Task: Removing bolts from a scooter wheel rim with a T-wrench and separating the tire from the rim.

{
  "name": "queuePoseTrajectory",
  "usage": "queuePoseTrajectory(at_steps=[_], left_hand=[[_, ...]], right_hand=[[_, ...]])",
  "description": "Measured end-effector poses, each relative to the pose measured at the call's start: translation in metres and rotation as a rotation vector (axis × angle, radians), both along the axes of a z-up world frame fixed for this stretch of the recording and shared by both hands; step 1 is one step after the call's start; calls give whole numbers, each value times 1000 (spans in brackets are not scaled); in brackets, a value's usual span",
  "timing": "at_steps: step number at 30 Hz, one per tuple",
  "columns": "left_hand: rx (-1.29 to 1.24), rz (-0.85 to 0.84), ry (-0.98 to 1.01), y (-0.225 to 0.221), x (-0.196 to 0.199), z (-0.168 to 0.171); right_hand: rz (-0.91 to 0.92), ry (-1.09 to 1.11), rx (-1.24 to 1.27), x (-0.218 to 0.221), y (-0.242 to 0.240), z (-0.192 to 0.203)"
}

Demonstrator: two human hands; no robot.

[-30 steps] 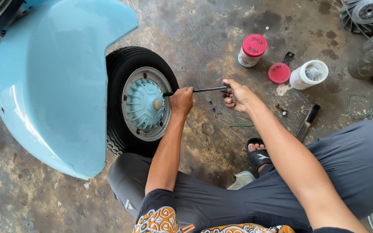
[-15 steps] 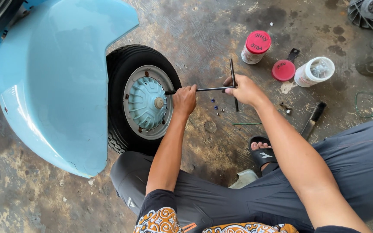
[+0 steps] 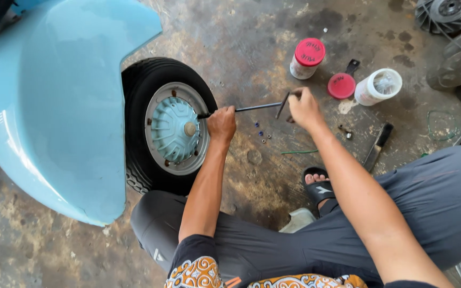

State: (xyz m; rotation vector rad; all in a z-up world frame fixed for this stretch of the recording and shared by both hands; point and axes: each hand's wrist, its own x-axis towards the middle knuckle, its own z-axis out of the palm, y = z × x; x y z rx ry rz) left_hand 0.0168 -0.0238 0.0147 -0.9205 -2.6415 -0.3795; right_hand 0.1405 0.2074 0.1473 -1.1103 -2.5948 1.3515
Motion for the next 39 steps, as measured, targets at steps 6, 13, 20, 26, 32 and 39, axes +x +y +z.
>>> queuePoseTrajectory(at_steps=[6, 13, 20, 26, 32, 39], left_hand=[[-20, 6, -7, 0, -8, -21], [-49, -73, 22, -1, -3, -4], [-31, -36, 39, -2, -3, -9], [-46, -21, 42, 0, -2, -6], [-34, -48, 1, -2, -7, -4], [-71, -42, 2, -1, -5, -2]], right_hand=[[-62, 147, -719, -12, 5, -45], [371, 294, 67, -4, 8, -24], [352, 514, 158, 0, 10, -16], [91, 160, -348, -7, 13, -18], [312, 237, -114, -14, 25, -41], [479, 651, -12, 3, -6, 15]])
